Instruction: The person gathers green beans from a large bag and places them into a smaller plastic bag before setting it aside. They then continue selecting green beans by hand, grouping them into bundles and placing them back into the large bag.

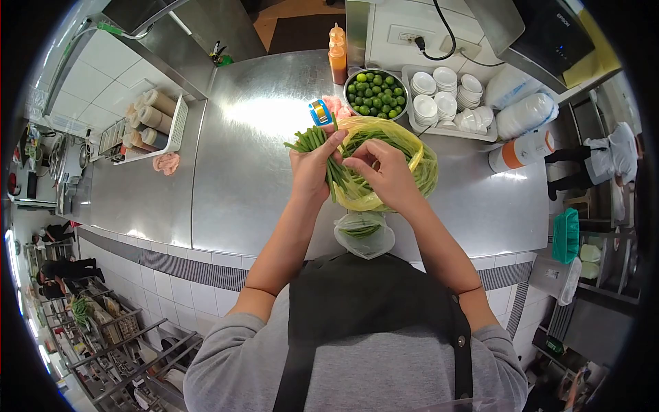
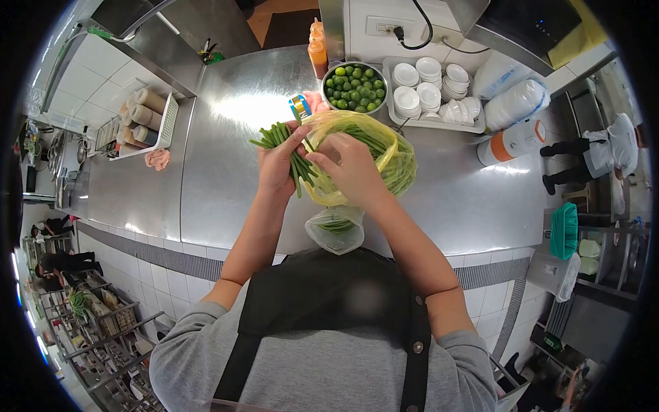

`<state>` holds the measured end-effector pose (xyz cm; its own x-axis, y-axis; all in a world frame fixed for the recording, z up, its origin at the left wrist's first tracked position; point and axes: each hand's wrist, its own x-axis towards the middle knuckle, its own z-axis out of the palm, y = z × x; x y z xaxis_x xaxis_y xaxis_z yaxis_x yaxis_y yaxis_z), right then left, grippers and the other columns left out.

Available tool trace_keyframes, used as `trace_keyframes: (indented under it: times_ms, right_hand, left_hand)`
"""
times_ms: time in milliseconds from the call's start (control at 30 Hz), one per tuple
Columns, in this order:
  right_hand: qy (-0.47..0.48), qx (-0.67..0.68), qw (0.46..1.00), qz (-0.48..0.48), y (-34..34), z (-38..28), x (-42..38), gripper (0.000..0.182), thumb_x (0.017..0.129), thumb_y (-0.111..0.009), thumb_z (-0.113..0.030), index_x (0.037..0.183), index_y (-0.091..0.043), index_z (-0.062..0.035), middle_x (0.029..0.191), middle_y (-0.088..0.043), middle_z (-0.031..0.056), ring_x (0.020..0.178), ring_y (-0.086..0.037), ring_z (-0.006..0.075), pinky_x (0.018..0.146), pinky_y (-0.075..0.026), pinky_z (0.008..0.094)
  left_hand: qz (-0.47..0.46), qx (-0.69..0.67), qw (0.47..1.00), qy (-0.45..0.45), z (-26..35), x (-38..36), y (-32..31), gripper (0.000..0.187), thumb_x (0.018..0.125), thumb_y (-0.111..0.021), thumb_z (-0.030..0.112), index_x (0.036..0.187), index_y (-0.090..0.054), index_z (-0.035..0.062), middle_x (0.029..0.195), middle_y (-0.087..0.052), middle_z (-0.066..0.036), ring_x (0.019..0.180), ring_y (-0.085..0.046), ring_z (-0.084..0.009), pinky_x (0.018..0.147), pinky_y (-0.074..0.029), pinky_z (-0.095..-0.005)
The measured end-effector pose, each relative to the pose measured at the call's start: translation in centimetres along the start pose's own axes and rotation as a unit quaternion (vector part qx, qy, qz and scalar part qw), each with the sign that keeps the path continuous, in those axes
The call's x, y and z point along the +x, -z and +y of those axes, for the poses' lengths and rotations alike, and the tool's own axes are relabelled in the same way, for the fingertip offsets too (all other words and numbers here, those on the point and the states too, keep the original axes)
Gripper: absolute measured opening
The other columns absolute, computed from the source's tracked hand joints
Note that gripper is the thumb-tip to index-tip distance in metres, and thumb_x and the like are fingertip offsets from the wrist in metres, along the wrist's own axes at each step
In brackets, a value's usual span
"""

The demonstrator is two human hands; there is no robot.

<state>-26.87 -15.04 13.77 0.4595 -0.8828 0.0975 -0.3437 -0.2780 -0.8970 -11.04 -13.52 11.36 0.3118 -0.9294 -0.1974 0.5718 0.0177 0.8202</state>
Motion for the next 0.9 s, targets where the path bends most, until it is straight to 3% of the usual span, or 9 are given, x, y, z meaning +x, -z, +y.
trace_keyframes:
  times_ms: [133, 233, 333, 400, 433, 500, 600, 733, 900]
  right_hand:
    - [0.061, -0.048, 0.997, 0.005, -0.2, 0.2, 0.1, 0.013, 0.089, -0.072, -0.01, 0.09, -0.065, 0.0011, 0.086, -0.062, 0.005, 0.077, -0.058, 0.0153, 0.069, -0.047, 0.0298]
    - [0.152, 0.114, 0.981, -0.036, 0.6, -0.4, -0.4, 0.009, 0.092, -0.067, -0.007, 0.091, -0.064, 0.0021, 0.086, -0.062, 0.0055, 0.079, -0.059, 0.014, 0.071, -0.048, 0.0289]
    - [0.107, 0.159, 0.977, -0.095, 1.7, -0.1, -0.6, 0.008, 0.093, -0.066, -0.005, 0.092, -0.064, 0.0027, 0.086, -0.061, 0.005, 0.082, -0.059, 0.0127, 0.074, -0.048, 0.0272]
    - [-0.026, 0.099, 0.994, -0.045, 2.4, 1.5, 0.1, 0.011, 0.085, -0.07, -0.005, 0.095, -0.068, 0.0011, 0.092, -0.065, 0.0104, 0.081, -0.063, 0.0232, 0.08, -0.05, 0.0362]
    - [-0.026, 0.098, 0.994, -0.046, 2.6, 2.7, 0.4, 0.011, 0.085, -0.07, -0.005, 0.095, -0.068, 0.0011, 0.092, -0.065, 0.0104, 0.081, -0.063, 0.0232, 0.08, -0.05, 0.0362]
    - [-0.04, -0.117, 0.992, -0.036, 2.4, 5.4, 0.8, 0.014, 0.084, -0.067, -0.001, 0.097, -0.071, 0.0003, 0.097, -0.063, 0.0126, 0.089, -0.064, 0.0273, 0.083, -0.051, 0.038]
    - [0.017, -0.225, 0.974, -0.035, 1.5, 6.6, 1.3, 0.019, 0.082, -0.065, 0.001, 0.099, -0.072, -0.0015, 0.103, -0.062, 0.0139, 0.1, -0.062, 0.03, 0.088, -0.05, 0.0394]
    - [0.058, -0.229, 0.971, -0.037, -1.4, 6.6, 2.2, 0.017, 0.079, -0.071, -0.002, 0.096, -0.071, -0.0024, 0.105, -0.06, 0.0136, 0.106, -0.058, 0.0321, 0.094, -0.047, 0.0422]
    - [0.108, -0.313, 0.943, -0.017, -3.7, 7.5, 2.9, 0.014, 0.076, -0.075, -0.005, 0.089, -0.068, -0.0024, 0.104, -0.06, 0.0122, 0.104, -0.057, 0.0317, 0.092, -0.047, 0.0416]
  left_hand:
    - [0.007, -0.002, 1.0, -0.001, 0.1, -0.1, 0.2, 0.022, 0.088, -0.075, 0.003, 0.106, -0.063, -0.0001, 0.082, -0.066, -0.005, 0.059, -0.058, -0.0081, 0.051, -0.049, -0.0211]
    - [0.014, -0.019, 0.999, 0.021, 0.0, 0.0, 0.6, 0.027, 0.089, -0.074, 0.004, 0.111, -0.061, -0.0003, 0.089, -0.068, -0.008, 0.06, -0.058, -0.0077, 0.052, -0.049, -0.0205]
    - [0.019, -0.042, 0.998, 0.05, 0.1, 0.5, 1.4, 0.033, 0.092, -0.073, 0.01, 0.119, -0.057, 0.001, 0.099, -0.069, -0.009, 0.068, -0.06, -0.0074, 0.057, -0.051, -0.0206]
    - [0.015, -0.083, 0.994, 0.071, -0.3, 0.8, 1.9, 0.033, 0.092, -0.072, 0.012, 0.12, -0.057, 0.0013, 0.098, -0.069, -0.008, 0.069, -0.06, -0.008, 0.059, -0.053, -0.022]
    - [0.013, -0.122, 0.988, 0.09, -0.3, 0.9, 2.0, 0.034, 0.093, -0.071, 0.013, 0.121, -0.056, 0.0017, 0.097, -0.069, -0.007, 0.07, -0.06, -0.0085, 0.061, -0.054, -0.0235]
    - [0.007, -0.16, 0.981, 0.114, -0.1, 0.9, 2.0, 0.033, 0.094, -0.069, 0.014, 0.123, -0.057, 0.0037, 0.091, -0.067, -0.004, 0.07, -0.06, -0.0089, 0.064, -0.055, -0.0258]
    - [-0.028, -0.297, 0.938, 0.175, -0.2, 0.9, 2.2, 0.029, 0.095, -0.069, 0.014, 0.12, -0.057, 0.0058, 0.085, -0.064, -0.002, 0.072, -0.061, -0.0081, 0.064, -0.056, -0.0243]
    - [-0.015, -0.374, 0.904, 0.207, -0.9, 1.6, 3.8, 0.014, 0.096, -0.069, 0.018, 0.096, -0.059, 0.0081, 0.072, -0.059, 0.002, 0.065, -0.06, -0.0069, 0.058, -0.055, -0.0214]
    - [0.009, -0.395, 0.893, 0.217, -0.6, 1.7, 4.3, 0.024, 0.095, -0.07, 0.02, 0.078, -0.057, 0.0102, 0.062, -0.055, 0.004, 0.056, -0.057, -0.0061, 0.051, -0.054, -0.02]
